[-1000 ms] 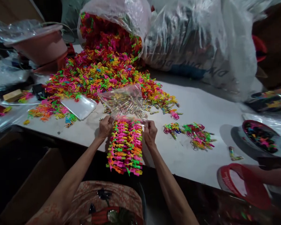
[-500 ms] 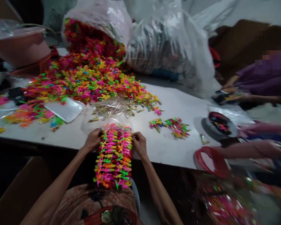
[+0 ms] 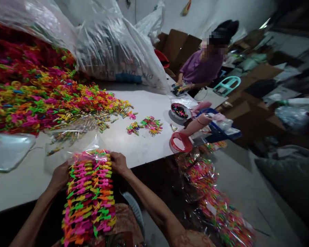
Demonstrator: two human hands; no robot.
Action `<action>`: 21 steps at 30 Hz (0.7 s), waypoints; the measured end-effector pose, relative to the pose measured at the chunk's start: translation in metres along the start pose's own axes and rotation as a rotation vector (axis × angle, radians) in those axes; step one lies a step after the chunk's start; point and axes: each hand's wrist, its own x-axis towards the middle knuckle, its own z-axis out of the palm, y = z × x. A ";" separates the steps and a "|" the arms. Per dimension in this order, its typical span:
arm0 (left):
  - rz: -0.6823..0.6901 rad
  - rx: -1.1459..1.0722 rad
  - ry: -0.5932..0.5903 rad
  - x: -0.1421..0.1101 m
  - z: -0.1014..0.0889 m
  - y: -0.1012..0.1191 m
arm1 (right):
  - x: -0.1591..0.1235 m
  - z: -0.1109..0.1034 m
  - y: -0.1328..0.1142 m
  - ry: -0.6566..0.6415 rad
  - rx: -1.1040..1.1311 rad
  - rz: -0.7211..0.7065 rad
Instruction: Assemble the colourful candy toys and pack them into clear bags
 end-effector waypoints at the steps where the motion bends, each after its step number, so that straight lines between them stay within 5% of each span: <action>1: 0.001 -0.002 -0.019 0.002 0.002 -0.002 | 0.001 0.002 -0.002 0.027 0.003 0.007; 8: -0.054 -0.353 0.037 -0.023 0.002 0.016 | -0.015 0.001 -0.013 0.109 0.498 -0.205; 15: -0.234 -0.712 0.031 -0.033 -0.002 0.049 | -0.004 0.003 -0.019 0.274 0.808 -0.011; 21: -0.218 -0.681 -0.080 -0.037 -0.012 0.049 | -0.003 0.005 -0.016 0.278 0.806 0.080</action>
